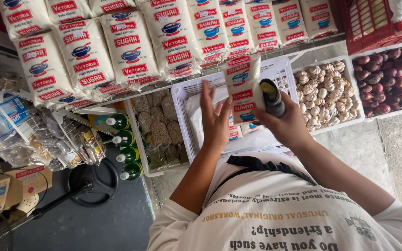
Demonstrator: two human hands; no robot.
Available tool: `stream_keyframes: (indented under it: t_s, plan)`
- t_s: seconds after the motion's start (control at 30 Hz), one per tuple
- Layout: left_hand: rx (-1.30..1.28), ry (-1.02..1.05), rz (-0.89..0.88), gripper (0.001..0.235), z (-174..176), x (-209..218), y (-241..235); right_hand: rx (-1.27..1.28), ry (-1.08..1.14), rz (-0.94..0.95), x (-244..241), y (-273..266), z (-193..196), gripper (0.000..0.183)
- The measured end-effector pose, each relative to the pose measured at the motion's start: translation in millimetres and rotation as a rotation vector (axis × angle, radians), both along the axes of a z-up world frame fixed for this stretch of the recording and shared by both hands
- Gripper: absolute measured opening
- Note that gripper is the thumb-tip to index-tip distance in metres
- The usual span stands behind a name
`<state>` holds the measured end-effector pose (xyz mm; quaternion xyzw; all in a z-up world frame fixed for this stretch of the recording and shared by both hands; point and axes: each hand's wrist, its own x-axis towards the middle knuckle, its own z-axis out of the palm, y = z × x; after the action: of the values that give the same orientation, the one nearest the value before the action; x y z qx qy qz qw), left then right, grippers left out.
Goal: The person repeatedly picks up packets of Victoria Pure Refined Sugar from a shelf, scans them with a handheld scanner, and places them into a white plastic basket. The task is performed continuously in a store setting with various other grocery items visible in the background.
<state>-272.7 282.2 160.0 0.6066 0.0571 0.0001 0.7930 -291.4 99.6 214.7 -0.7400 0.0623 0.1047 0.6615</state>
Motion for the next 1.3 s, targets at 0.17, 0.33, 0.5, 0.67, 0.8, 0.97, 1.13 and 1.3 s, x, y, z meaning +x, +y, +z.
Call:
stream_keyframes:
  t_s: [0.17, 0.33, 0.5, 0.67, 0.8, 0.97, 1.13, 1.3]
  plan:
    - [-0.302, -0.051, -0.193, 0.077, 10.5, -8.2, -5.2, -0.717, -0.433, 0.204, -2.8, 34.9, 71.7, 0.042]
    - [-1.319, 0.182, -0.405, 0.079, -15.5, -0.6, 0.5, -0.47, -0.596, 0.372, 7.0, 17.7, 82.0, 0.05]
    - [-1.527, 0.26, -0.51, 0.067, 12.1, -9.9, 6.5, -0.675, -0.676, 0.174, 49.1, -0.3, 94.4, 0.04]
    - [-1.48, 0.332, -0.538, 0.07, -13.6, -7.1, 0.3, -0.773, -0.864, 0.441, 66.5, 31.7, 76.7, 0.051]
    - [-1.607, 0.381, -0.499, 0.06, -47.6, -11.4, 3.7, -0.74, -0.881, 0.542, 52.9, 44.3, 58.9, 0.053]
    - [-1.723, 0.38, -0.393, 0.06, -51.7, -10.0, 4.9, -0.627, -0.931, 0.609, 26.6, 48.3, 50.8, 0.047]
    - [-1.655, 0.403, -0.48, 0.098, 26.4, 6.7, 6.4, -0.309, -0.905, 0.744, 9.8, 45.9, 42.0, 0.038]
    - [-1.352, 0.267, -0.437, 0.09, 20.4, 10.5, 5.6, 0.012, -0.596, 0.784, 16.3, 24.3, 37.4, 0.029]
